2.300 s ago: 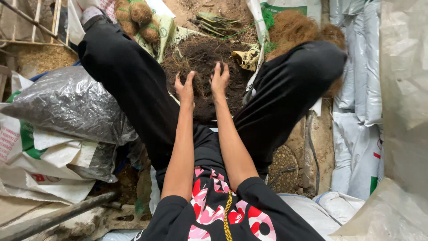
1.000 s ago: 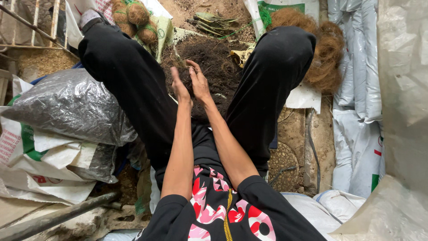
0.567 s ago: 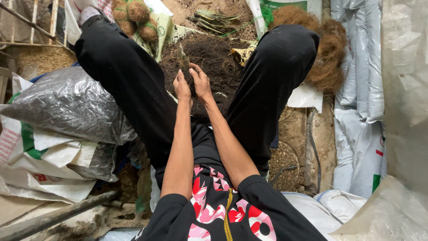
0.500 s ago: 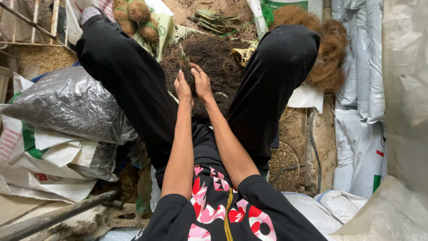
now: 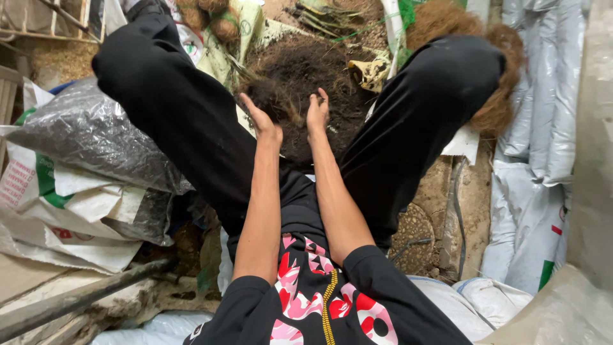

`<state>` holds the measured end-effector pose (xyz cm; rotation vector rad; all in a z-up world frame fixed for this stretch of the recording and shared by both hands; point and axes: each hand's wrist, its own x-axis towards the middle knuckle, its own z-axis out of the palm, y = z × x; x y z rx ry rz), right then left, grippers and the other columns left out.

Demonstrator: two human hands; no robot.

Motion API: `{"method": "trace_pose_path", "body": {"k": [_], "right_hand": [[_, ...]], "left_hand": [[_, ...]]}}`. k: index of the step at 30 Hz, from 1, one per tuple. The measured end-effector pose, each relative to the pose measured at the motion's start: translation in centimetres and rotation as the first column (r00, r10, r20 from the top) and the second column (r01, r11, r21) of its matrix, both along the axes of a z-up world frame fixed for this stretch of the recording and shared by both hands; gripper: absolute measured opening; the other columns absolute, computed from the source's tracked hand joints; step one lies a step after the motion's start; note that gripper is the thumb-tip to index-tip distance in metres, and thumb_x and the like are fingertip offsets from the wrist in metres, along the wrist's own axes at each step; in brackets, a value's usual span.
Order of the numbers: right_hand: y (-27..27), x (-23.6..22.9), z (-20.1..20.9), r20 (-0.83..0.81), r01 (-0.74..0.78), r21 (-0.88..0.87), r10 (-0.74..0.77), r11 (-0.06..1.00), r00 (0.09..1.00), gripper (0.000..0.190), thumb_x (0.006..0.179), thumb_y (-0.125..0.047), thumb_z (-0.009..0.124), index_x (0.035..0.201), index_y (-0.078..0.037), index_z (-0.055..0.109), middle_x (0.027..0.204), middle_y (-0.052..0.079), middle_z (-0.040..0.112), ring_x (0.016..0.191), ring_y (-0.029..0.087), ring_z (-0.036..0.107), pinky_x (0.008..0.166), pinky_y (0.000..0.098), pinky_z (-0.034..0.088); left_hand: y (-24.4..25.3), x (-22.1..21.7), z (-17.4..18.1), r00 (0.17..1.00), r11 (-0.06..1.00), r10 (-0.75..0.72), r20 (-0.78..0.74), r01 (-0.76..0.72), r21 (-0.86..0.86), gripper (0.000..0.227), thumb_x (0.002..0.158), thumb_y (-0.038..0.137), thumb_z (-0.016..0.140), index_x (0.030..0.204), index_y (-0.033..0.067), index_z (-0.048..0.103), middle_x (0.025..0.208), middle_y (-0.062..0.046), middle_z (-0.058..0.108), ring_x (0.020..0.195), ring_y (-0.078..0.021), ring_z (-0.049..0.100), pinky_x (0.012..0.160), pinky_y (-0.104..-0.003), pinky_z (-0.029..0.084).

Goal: The person sits on the floor and wraps small plants with soil in coconut coir. They repeatedly pick up a plant, cover its roots with soil, and then wrap the soil ball in a piece of coconut coir.

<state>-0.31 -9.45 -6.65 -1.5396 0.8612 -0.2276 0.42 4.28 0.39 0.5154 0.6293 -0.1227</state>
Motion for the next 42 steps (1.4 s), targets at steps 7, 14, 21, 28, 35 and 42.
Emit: {"method": "trace_pose_path", "body": {"k": [7,14,21,28,35,42], "right_hand": [[3.0,-1.2,-0.8,-0.391,-0.47,-0.359,0.327,0.806,0.86,0.083,0.081,-0.047,0.078,0.153,-0.038,0.038,0.168,0.012,0.009,0.152,0.047,0.013,0.116,0.062,0.028],[6.1,-0.3,-1.6,-0.335,-0.664,-0.525,0.587,0.532,0.737,0.104,0.082,-0.051,0.081,0.161,-0.022,0.021,0.172,0.006,0.009,0.154,0.05,-0.001,0.112,0.0744,0.014],[7.1,-1.5,-7.3,0.0,-0.678,-0.44,0.755,0.589,0.656,0.063,0.098,-0.042,0.058,0.151,-0.014,0.043,0.154,0.008,0.044,0.143,0.031,0.039,0.117,0.0528,0.032],[4.1,-1.7,-5.0,-0.247,-0.687,-0.287,0.642,0.667,0.726,0.053,0.092,-0.038,0.063,0.138,-0.01,0.059,0.132,0.01,0.066,0.121,0.027,0.063,0.103,0.0436,0.049],[0.3,0.0,0.8,0.075,-0.031,-0.209,0.048,0.977,0.996,0.063,0.099,-0.051,0.074,0.128,0.003,0.06,0.115,0.012,0.07,0.105,0.026,0.067,0.091,0.041,0.053],[-2.1,0.4,13.6,0.416,-0.084,0.467,-0.135,0.88,0.899,0.047,0.097,-0.052,0.061,0.108,-0.007,0.059,0.088,0.007,0.07,0.075,0.02,0.069,0.066,0.0364,0.058]], "left_hand": [[1.6,-0.3,0.4,0.931,0.989,-0.018,0.365,0.071,-0.131,0.067,0.105,0.057,0.05,0.152,0.008,0.046,0.141,-0.01,0.057,0.126,-0.0304,0.056,0.11,-0.049,0.046],[2.6,-2.2,6.0,0.955,0.998,-0.042,0.293,0.057,-0.042,0.067,0.099,0.066,0.055,0.139,0.0121,0.056,0.115,-0.009,0.067,0.102,-0.024,0.067,0.09,-0.042,0.057],[2.3,-2.4,6.9,0.979,0.995,-0.083,0.186,0.092,-0.041,0.055,0.087,0.037,0.078,0.125,0.0022,0.058,0.105,-0.01,0.073,0.092,-0.0261,0.07,0.08,-0.043,0.06],[1.3,-2.0,4.3,0.991,0.963,-0.044,0.125,0.009,0.27,0.059,0.082,0.025,0.082,0.129,0.0011,0.057,0.118,-0.013,0.064,0.105,-0.0253,0.066,0.088,-0.042,0.057],[-0.3,-1.2,1.8,0.985,0.872,-0.156,0.071,0.104,0.479,0.082,0.09,0.057,0.058,0.154,0.0089,0.042,0.161,-0.011,0.036,0.148,-0.0258,0.029,0.119,-0.047,0.022],[-1.5,-1.1,1.6,0.928,0.862,-0.373,-0.001,0.346,0.37,0.091,0.094,0.069,0.04,0.164,0.0153,0.014,0.174,-0.004,0.005,0.158,-0.0234,0.002,0.123,-0.053,0.008]]}}
